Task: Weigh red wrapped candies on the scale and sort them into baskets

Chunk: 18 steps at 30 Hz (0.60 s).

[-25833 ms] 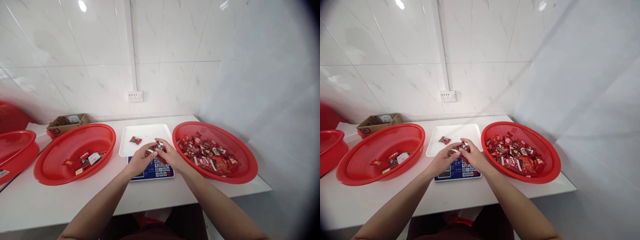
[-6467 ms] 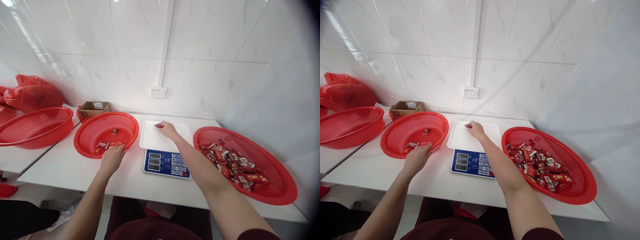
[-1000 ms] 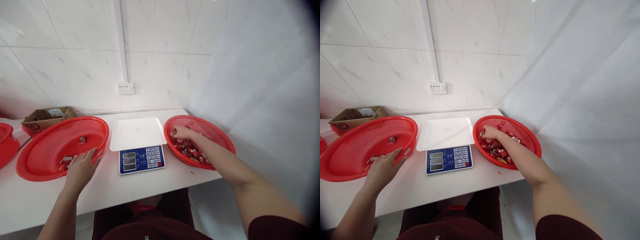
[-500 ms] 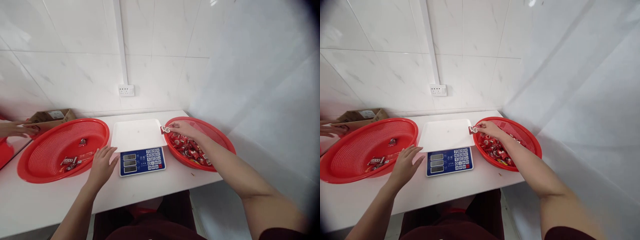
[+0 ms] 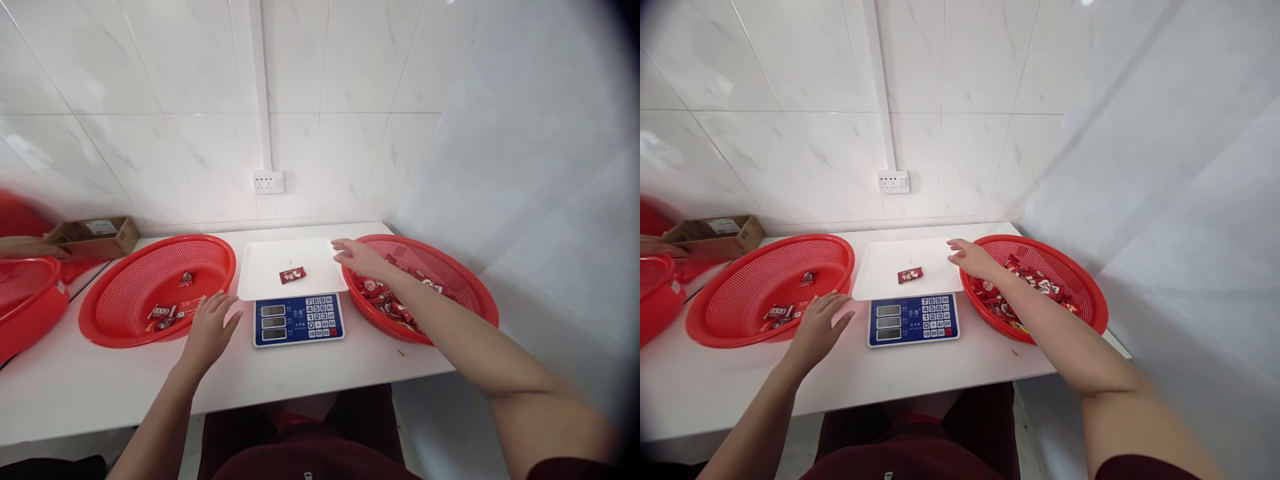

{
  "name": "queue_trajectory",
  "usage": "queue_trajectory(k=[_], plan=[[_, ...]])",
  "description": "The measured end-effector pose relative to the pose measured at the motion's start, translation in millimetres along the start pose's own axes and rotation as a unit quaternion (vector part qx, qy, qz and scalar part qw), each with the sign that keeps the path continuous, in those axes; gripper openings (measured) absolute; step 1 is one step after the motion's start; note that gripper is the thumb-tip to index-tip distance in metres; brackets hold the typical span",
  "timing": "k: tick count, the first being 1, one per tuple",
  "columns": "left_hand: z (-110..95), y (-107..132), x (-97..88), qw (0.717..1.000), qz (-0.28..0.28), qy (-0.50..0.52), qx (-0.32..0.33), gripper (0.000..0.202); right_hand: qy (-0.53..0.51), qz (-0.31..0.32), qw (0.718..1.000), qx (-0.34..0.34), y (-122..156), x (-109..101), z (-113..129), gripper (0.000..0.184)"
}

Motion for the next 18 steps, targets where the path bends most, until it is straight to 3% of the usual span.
queue_trajectory(k=[3, 5, 11, 13, 18], plan=[[2.3, -0.2, 0.5, 1.000, -0.007, -0.004, 0.004, 0.039, 0.068, -0.009, 0.998, 0.012, 6.5, -11.9, -23.7, 0.029], [2.8, -2.1, 0.1, 1.000, -0.015, -0.007, 0.004, 0.040, 0.111, 0.017, 0.993, 0.039, 14.3, -16.7, -41.0, 0.030], [7.4, -12.5, 1.3, 1.000, -0.018, -0.018, 0.013, 0.040, 0.237, 0.172, 0.951, 0.100, 44.4, -11.6, -78.1, 0.061], [10.9, -15.8, 1.9, 0.999, -0.016, -0.022, 0.016, 0.040, 0.268, 0.166, 0.941, 0.121, 48.4, -12.5, -86.0, 0.060], [16.3, -19.0, 2.7, 0.999, -0.020, -0.031, 0.032, 0.035, 0.264, 0.126, 0.947, 0.133, 45.2, -22.5, -95.3, 0.036]])
Point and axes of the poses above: each hand's wrist, its own y-axis away from the middle knuckle, its own x-axis out of the palm, z = x × y, the point moved 5 cm from there along -y, towards the middle knuckle, and after that the axes turned 1 degree about y, right-handed, at the moved point
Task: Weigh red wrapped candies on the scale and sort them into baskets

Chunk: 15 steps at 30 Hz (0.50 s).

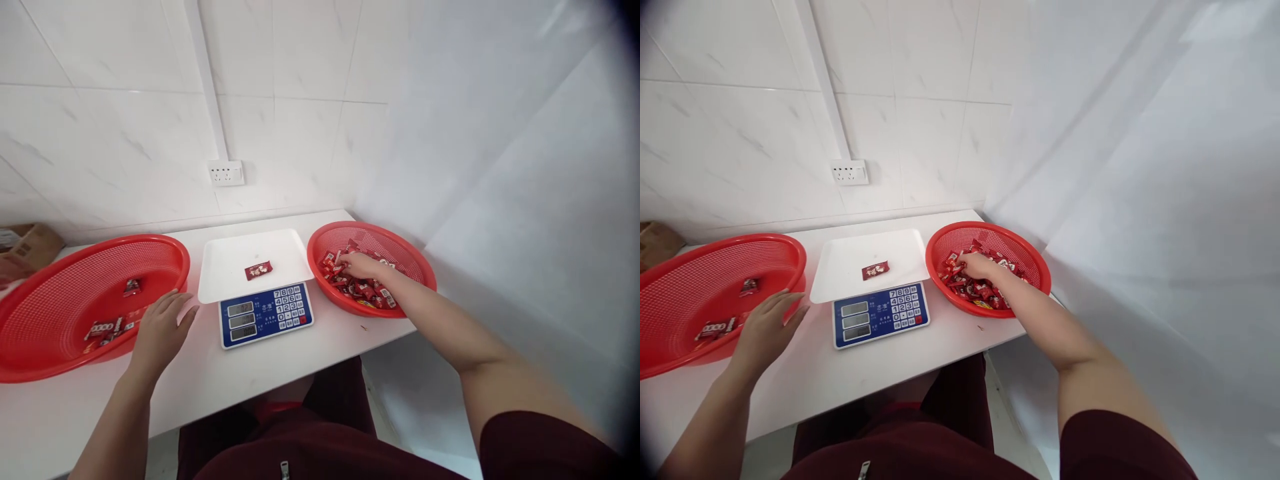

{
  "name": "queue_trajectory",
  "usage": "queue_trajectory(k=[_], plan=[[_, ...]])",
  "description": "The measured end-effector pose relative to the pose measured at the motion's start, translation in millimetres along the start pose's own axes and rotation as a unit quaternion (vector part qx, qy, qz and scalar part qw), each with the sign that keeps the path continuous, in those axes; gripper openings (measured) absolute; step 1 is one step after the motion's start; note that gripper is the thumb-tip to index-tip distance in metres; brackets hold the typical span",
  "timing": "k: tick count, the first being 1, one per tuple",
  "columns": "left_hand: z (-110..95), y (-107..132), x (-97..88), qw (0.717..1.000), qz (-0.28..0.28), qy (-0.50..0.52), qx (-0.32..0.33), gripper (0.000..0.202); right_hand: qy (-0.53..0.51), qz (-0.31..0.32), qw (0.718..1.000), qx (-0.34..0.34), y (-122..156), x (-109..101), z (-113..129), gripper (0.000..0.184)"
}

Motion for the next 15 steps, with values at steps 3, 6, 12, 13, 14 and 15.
queue_trajectory(k=[3, 6, 12, 13, 14, 15], plan=[[0.0, 0.8, -0.1, 1.000, -0.005, 0.000, 0.005, 0.033, -0.017, -0.009, 1.000, -0.006, -0.8, -8.1, -4.2, 0.025], [-1.3, 0.9, -0.8, 1.000, -0.011, 0.007, 0.005, 0.033, -0.032, -0.020, 0.999, -0.001, 1.5, -16.4, -5.8, 0.018], [-9.9, -2.8, -3.9, 0.997, -0.055, 0.051, 0.002, 0.033, -0.069, -0.043, 0.996, 0.023, 9.5, -30.8, -5.4, 0.026], [-13.4, -3.6, -4.6, 0.996, -0.064, 0.066, 0.003, 0.033, -0.074, -0.046, 0.996, 0.024, 10.9, -33.0, -5.1, 0.026], [-18.0, -4.6, -5.2, 0.994, -0.070, 0.082, 0.004, 0.033, -0.082, -0.052, 0.995, 0.024, 12.5, -35.3, -4.3, 0.027], [-23.4, -5.6, -5.7, 0.992, -0.073, 0.102, 0.002, 0.032, -0.094, -0.060, 0.993, 0.022, 14.4, -37.9, -2.5, 0.028]])
Point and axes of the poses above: each hand's wrist, its own y-axis away from the middle knuckle, its own x-axis out of the palm, z = x × y, the point moved 5 cm from there along -y, towards the middle knuckle, and after that the axes turned 1 degree about y, right-handed, at the moved point
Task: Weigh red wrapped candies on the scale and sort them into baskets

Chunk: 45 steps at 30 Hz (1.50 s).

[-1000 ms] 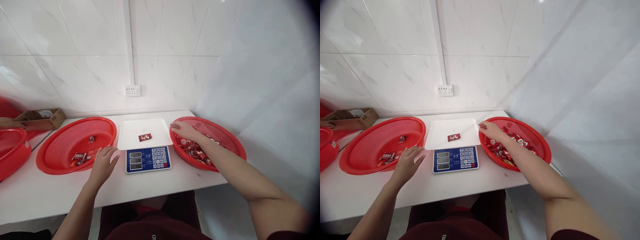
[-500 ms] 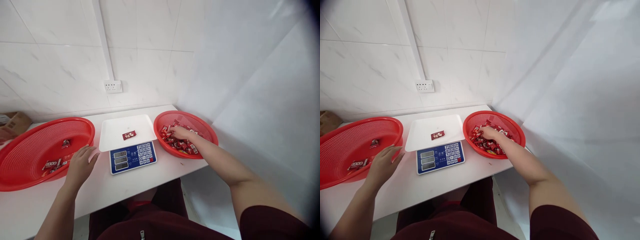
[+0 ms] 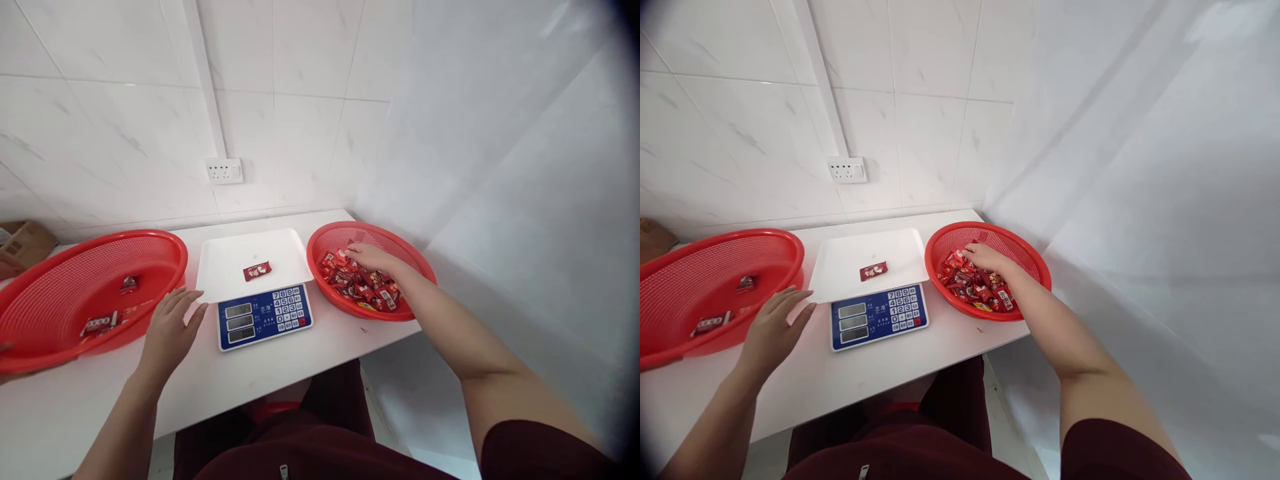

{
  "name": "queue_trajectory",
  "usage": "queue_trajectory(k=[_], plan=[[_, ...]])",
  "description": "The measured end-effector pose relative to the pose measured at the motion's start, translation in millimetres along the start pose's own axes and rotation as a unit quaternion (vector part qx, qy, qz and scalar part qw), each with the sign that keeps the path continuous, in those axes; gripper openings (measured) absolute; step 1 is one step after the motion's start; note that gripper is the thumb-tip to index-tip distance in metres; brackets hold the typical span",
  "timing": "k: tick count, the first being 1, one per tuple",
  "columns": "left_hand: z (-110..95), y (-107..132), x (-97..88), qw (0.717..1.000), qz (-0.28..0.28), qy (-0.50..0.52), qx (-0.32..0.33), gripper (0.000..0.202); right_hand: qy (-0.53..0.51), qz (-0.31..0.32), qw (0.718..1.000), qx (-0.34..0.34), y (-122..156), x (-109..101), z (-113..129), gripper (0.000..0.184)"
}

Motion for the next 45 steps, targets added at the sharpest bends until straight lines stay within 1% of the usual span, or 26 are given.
queue_trajectory(k=[3, 5, 6, 7, 8, 10, 11, 13, 15, 17, 19, 21, 24, 26, 28, 31, 37, 39, 45], plan=[[-22.4, -3.2, 4.7, 0.997, 0.014, 0.079, -0.020, 0.033, -0.083, -0.036, 0.996, -0.025, 8.7, -5.1, 16.1, 0.031], [-41.3, -5.5, 11.3, 0.986, 0.043, 0.153, -0.045, 0.034, -0.156, -0.050, 0.985, -0.058, 18.4, -2.9, 36.6, 0.032], [-51.1, -6.5, 16.9, 0.975, 0.073, 0.200, -0.063, 0.035, -0.189, -0.045, 0.978, -0.082, 24.4, 1.3, 49.8, 0.032], [-60.8, -7.2, 23.2, 0.959, 0.103, 0.251, -0.083, 0.038, -0.219, -0.035, 0.969, -0.107, 31.0, 7.4, 64.1, 0.032], [-70.4, -7.7, 29.5, 0.937, 0.130, 0.307, -0.100, 0.042, -0.248, -0.011, 0.959, -0.138, 37.9, 15.9, 79.5, 0.032], [-87.3, -8.6, 40.0, 0.891, 0.165, 0.405, -0.122, 0.048, -0.298, 0.047, 0.933, -0.198, 51.7, 36.4, 109.0, 0.031], [-93.5, -8.6, 44.2, 0.867, 0.176, 0.446, -0.132, 0.049, -0.305, 0.068, 0.924, -0.219, 57.5, 47.1, 121.1, 0.030], [-100.7, -7.8, 49.5, 0.828, 0.188, 0.506, -0.153, 0.047, -0.296, 0.077, 0.921, -0.240, 65.1, 65.9, 137.6, 0.030], [-101.9, -6.2, 50.6, 0.806, 0.189, 0.535, -0.170, 0.042, -0.298, 0.070, 0.921, -0.242, 68.6, 80.0, 145.7, 0.031], [-99.9, -4.0, 48.3, 0.804, 0.187, 0.535, -0.178, 0.037, -0.329, 0.071, 0.913, -0.231, 70.1, 89.9, 148.2, 0.030], [-98.1, -1.6, 44.9, 0.812, 0.190, 0.523, -0.178, 0.035, -0.368, 0.073, 0.901, -0.217, 71.1, 96.0, 148.2, 0.031], [-98.1, 0.7, 41.8, 0.822, 0.194, 0.506, -0.173, 0.034, -0.390, 0.064, 0.895, -0.206, 71.7, 98.7, 147.7, 0.033], [-100.8, 2.7, 39.4, 0.836, 0.198, 0.486, -0.159, 0.033, -0.382, 0.030, 0.900, -0.207, 72.3, 97.6, 147.7, 0.027], [-103.0, 2.9, 40.2, 0.837, 0.200, 0.485, -0.154, 0.033, -0.363, 0.012, 0.908, -0.208, 72.3, 95.7, 147.2, 0.026], [-104.2, 2.5, 42.5, 0.833, 0.200, 0.492, -0.157, 0.035, -0.349, -0.003, 0.914, -0.207, 72.1, 93.4, 145.3, 0.027], [-105.3, 1.1, 46.3, 0.815, 0.202, 0.518, -0.162, 0.037, -0.350, -0.018, 0.914, -0.204, 71.6, 91.2, 140.9, 0.028], [-106.8, -0.8, 47.5, 0.779, 0.220, 0.563, -0.165, 0.034, -0.380, -0.008, 0.903, -0.198, 69.6, 95.6, 135.5, 0.031], [-106.2, -0.9, 46.3, 0.775, 0.221, 0.567, -0.168, 0.034, -0.385, -0.004, 0.901, -0.199, 69.5, 97.1, 136.2, 0.032], [-102.6, 0.6, 44.1, 0.777, 0.216, 0.563, -0.178, 0.035, -0.387, -0.004, 0.899, -0.203, 72.1, 96.6, 141.3, 0.030]])
Point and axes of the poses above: each hand's wrist, its own y-axis away from the middle knuckle, its own x-axis out of the palm, z = x × y, the point moved 5 cm from there along -y, towards the middle knuckle, and after that the axes turned 1 degree about y, right-handed, at the moved point
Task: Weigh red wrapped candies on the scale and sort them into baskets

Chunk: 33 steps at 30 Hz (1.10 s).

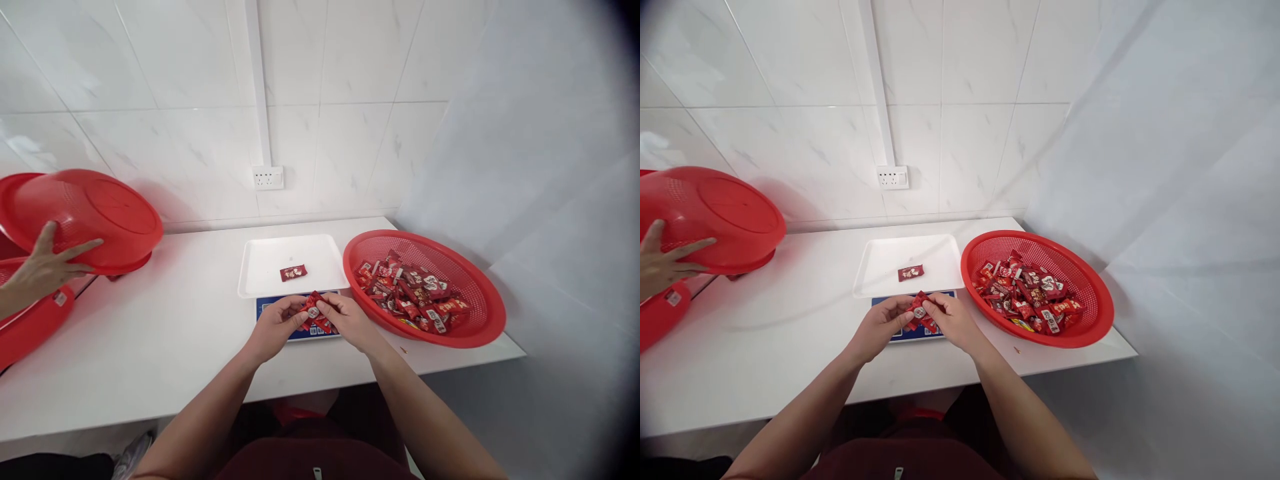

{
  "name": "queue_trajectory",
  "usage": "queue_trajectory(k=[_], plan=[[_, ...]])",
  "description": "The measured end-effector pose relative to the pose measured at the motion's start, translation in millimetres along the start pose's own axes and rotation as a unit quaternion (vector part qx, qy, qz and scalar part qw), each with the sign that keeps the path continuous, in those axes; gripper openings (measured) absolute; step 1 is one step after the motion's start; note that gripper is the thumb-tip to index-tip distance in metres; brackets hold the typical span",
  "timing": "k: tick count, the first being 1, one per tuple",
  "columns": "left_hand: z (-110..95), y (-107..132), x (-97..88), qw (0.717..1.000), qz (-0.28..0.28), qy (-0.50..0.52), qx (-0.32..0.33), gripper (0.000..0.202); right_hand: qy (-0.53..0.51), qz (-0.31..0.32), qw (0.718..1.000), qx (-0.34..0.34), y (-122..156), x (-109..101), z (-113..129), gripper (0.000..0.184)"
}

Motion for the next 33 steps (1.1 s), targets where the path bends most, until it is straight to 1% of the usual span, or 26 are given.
queue_trajectory(k=[4, 8, 11, 14, 19, 24, 28, 33], plan=[[-2.2, 2.4, -0.8, 1.000, -0.003, 0.015, 0.001, 0.034, -0.005, -0.012, 1.000, 0.005, 2.0, 1.1, 0.7, 0.028], [-5.9, 8.0, -0.1, 0.999, 0.005, 0.044, -0.013, 0.034, -0.050, -0.012, 0.998, 0.029, 7.2, 6.0, -3.1, 0.031], [-7.1, 15.1, -0.9, 0.998, 0.005, 0.054, -0.019, 0.034, -0.062, -0.022, 0.997, 0.027, 13.8, 9.4, -2.1, 0.032], [-6.0, 23.7, -2.2, 0.999, 0.006, 0.031, -0.016, 0.037, -0.045, -0.036, 0.998, 0.016, 22.5, 11.7, 4.4, 0.032], [-4.1, 36.3, -1.4, 1.000, 0.012, -0.023, 0.011, 0.040, -0.038, -0.027, 0.999, 0.007, 39.1, 15.0, 18.6, 0.030], [-4.1, 43.5, 4.3, 0.998, 0.026, -0.048, -0.016, 0.045, -0.013, -0.034, 0.999, -0.007, 51.4, 12.8, 22.5, 0.031], [-9.9, 46.7, 8.3, 1.000, 0.024, -0.006, -0.011, 0.045, -0.002, -0.047, 0.999, -0.011, 55.2, 11.6, 19.5, 0.032], [-8.9, 45.4, 6.3, 0.998, -0.018, 0.059, -0.003, 0.038, -0.024, -0.055, 0.998, -0.025, 55.0, 17.4, 16.7, 0.031]])
Point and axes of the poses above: each hand's wrist, its own y-axis away from the middle knuckle, its own x-axis out of the palm, z = x × y, the point moved 5 cm from there along -y, towards the middle knuckle, and after that the axes turned 1 degree about y, right-handed, at the moved point
